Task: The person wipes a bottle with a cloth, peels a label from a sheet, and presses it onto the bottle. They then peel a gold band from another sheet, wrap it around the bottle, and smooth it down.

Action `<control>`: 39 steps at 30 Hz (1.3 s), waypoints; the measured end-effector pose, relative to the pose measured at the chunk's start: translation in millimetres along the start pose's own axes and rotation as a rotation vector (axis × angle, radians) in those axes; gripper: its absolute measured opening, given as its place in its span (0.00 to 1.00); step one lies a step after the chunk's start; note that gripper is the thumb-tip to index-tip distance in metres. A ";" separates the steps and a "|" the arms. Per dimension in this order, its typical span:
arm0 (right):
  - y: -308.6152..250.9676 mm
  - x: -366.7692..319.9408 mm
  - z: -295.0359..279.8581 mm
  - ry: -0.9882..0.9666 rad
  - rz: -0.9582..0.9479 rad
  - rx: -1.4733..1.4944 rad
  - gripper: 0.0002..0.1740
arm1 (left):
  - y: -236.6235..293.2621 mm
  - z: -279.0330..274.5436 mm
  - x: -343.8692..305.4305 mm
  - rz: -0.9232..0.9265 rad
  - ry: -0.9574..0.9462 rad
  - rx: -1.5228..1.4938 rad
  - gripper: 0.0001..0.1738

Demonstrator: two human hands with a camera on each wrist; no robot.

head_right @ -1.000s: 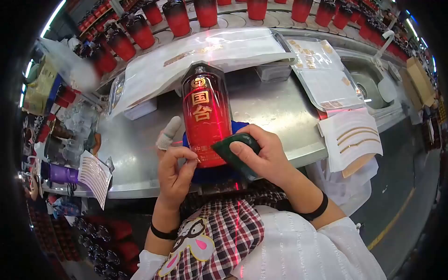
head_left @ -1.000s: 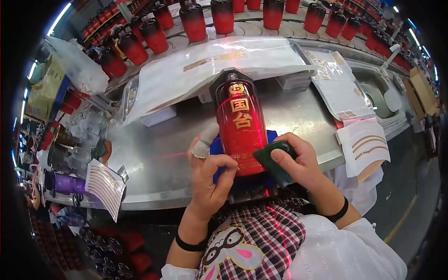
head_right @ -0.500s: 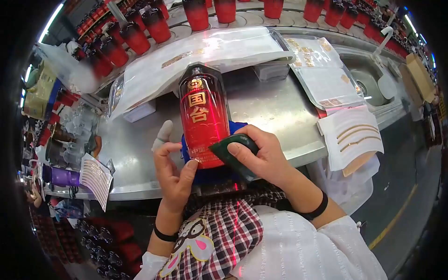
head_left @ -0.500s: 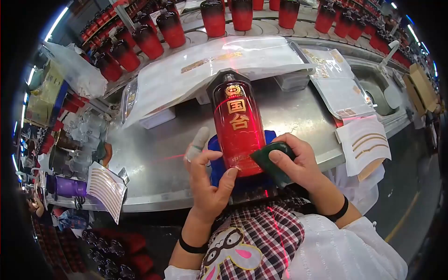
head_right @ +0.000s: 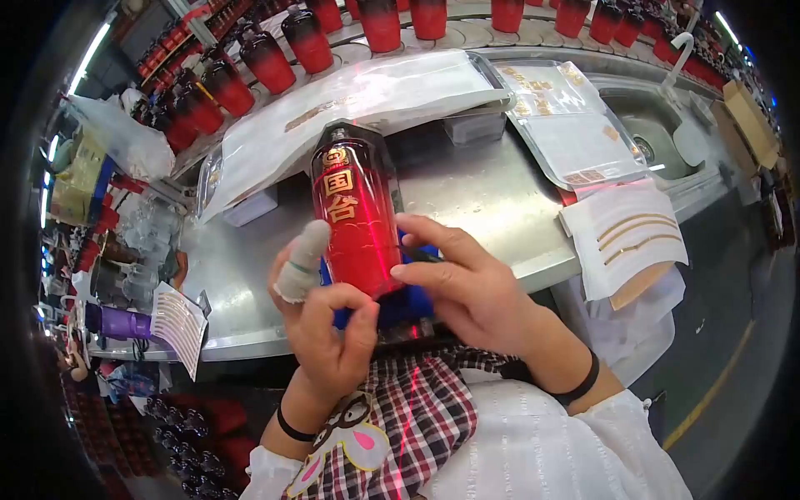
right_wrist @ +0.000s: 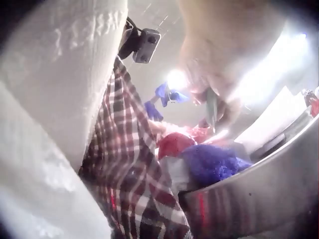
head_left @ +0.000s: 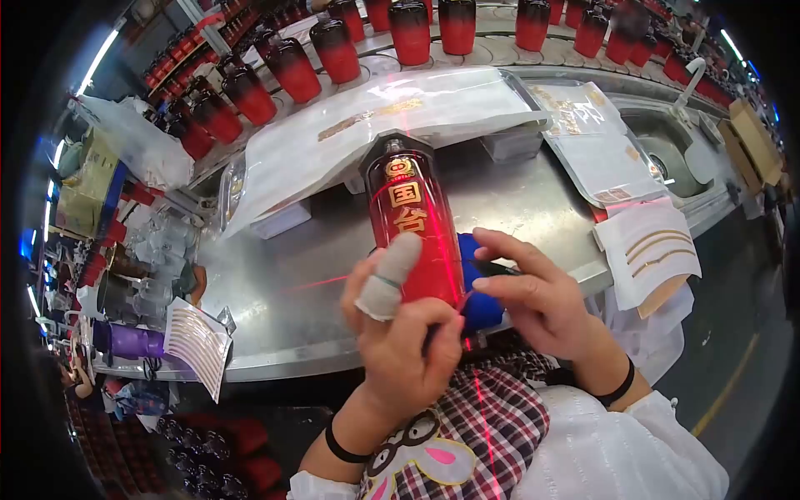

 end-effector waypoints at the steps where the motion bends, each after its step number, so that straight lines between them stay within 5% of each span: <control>1: -10.6 1.3 -1.1 0.011 -0.007 -0.002 0.18 | 9.0 4.9 1.3 0.044 -0.006 -0.031 0.07; 7: -17.2 -21.7 -40.9 0.030 0.007 -0.137 0.12 | 27.8 39.7 -2.3 0.117 -0.146 -0.174 0.14; 11: 16.1 -80.0 -124.2 0.279 0.292 -0.330 0.03 | 18.7 35.8 -6.9 0.088 -0.155 -0.101 0.17; 18: 106.9 -268.6 -266.1 0.690 0.884 -0.829 0.10 | -16.8 13.8 -23.0 0.056 -0.032 -0.131 0.11; 21: 156.0 -346.2 -301.6 0.562 1.057 -1.116 0.07 | -34.4 7.9 -25.4 -0.036 0.032 -0.200 0.13; 23: 203.4 -399.8 -320.2 0.369 1.116 -1.314 0.13 | -41.9 3.8 -27.8 -0.078 0.047 -0.197 0.14; 24: 231.0 -437.0 -329.3 0.247 1.153 -1.302 0.24 | -41.4 3.0 -29.1 -0.067 0.052 -0.188 0.15; 26: 254.4 -478.4 -339.7 0.204 1.475 -1.203 0.32 | -43.7 0.4 -28.5 -0.053 0.088 -0.130 0.16; 27: 264.5 -501.1 -347.4 0.289 1.418 -1.170 0.32 | -46.2 -3.9 -28.7 -0.024 0.090 -0.063 0.18; 29: 284.5 -546.6 -369.1 0.305 1.690 -1.138 0.36 | -70.4 -18.1 -39.5 -0.162 0.195 -0.145 0.19; 32: 321.8 -624.3 -403.3 0.233 1.563 -1.298 0.32 | -94.7 -30.7 -59.3 -0.256 0.311 -0.265 0.20; 34: 291.4 -581.4 -395.0 0.151 1.532 -1.368 0.15 | -82.0 -32.5 -60.1 -0.137 0.196 -0.066 0.21; 35: 307.8 -598.1 -397.8 -0.264 1.396 -1.572 0.14 | -70.0 -27.2 -53.2 -0.074 0.123 -0.013 0.22; 39: 258.8 -570.1 -424.6 0.257 1.485 -1.467 0.15 | -55.0 -14.1 -51.8 0.067 -0.021 0.096 0.21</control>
Point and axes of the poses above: each hand's wrist, its own x-axis towards the middle knuckle, its own z-axis out of the palm, y = z × x, the point moved 9 cm from there along x, towards the middle knuckle, and after that the axes turned 10 degrees about -x, right-handed, at the moved point
